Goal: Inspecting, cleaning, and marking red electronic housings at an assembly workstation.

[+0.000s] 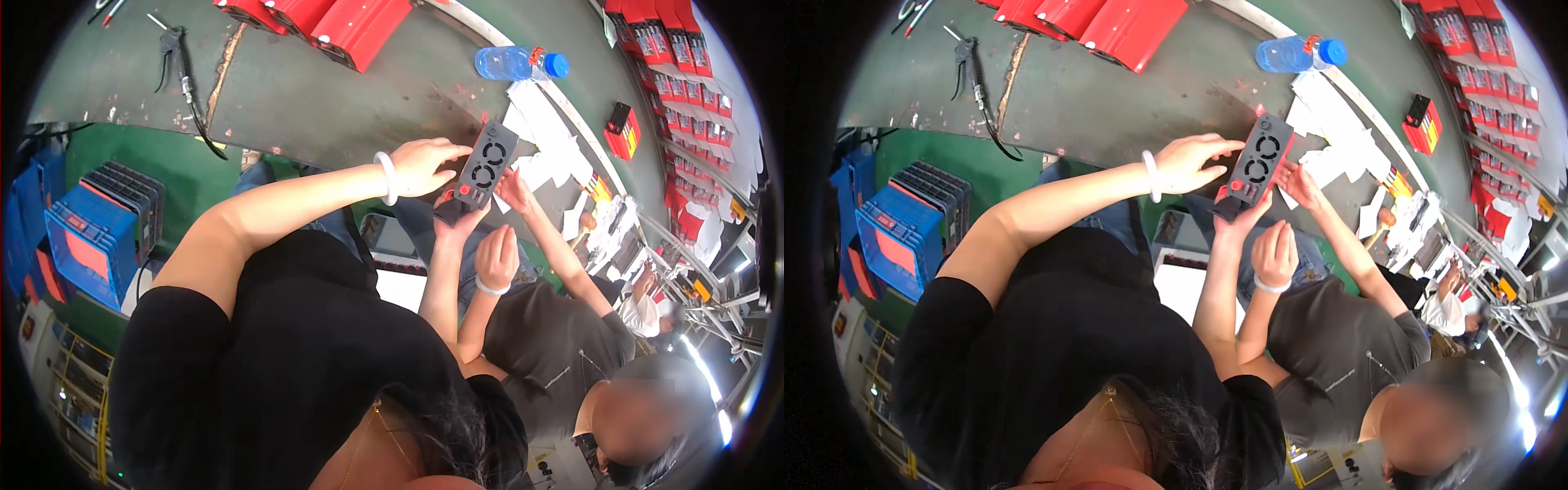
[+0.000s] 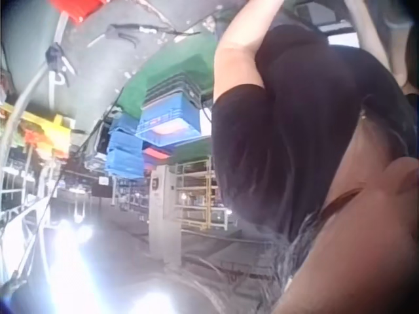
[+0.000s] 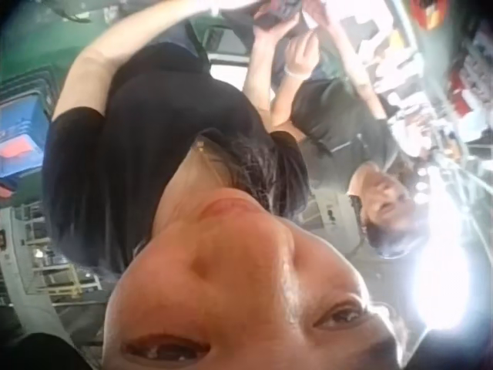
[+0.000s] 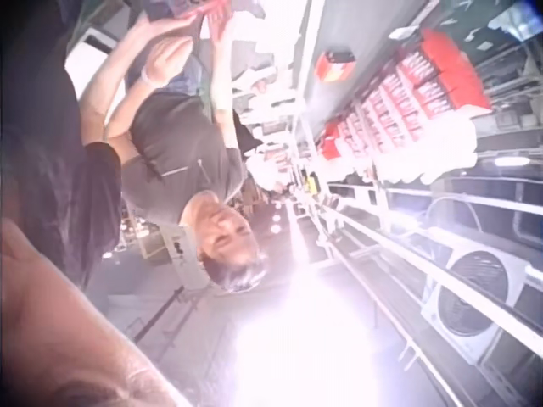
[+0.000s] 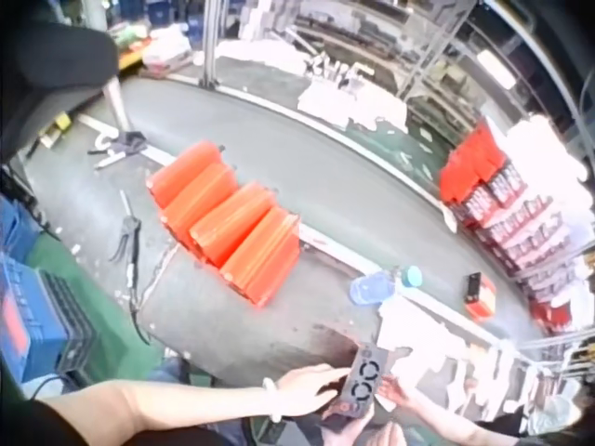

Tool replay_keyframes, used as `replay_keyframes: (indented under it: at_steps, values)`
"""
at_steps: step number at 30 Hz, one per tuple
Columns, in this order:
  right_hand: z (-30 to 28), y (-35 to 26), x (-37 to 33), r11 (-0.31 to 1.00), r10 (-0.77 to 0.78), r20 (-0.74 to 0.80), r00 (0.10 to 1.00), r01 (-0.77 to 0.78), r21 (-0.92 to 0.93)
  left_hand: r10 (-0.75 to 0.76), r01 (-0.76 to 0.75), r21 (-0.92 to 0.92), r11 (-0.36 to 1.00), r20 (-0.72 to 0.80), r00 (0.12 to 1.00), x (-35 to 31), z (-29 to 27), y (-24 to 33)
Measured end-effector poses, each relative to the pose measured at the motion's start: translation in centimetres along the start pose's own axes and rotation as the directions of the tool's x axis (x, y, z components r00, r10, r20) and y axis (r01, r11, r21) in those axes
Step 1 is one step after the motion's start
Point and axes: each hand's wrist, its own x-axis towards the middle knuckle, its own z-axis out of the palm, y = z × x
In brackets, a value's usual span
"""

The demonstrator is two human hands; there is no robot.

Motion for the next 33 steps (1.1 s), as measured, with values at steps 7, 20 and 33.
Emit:
replay_keyframes:
  at_steps: [7,20,33]
  values:
    - [0.8,-0.8,-1.1,0.945,0.175,0.503,0.846,-0.287,0.154,0.003,-0.003,0.004,1.000,-0.029,1.000,-1.2,-1.8,0.5]
    - [0.1,-3.3,-4.8,0.615,0.177,0.496,0.850,-0.488,0.619,0.136,-0.124,0.065,0.990,-0.227,0.964,-3.2,-4.7,1.8]
    - [29.6,8.7,3.8,-0.003,-0.350,0.592,0.726,0.631,-0.776,-0.050,0.111,0.111,0.988,-0.448,0.893,-12.7,-13.6,1.0]
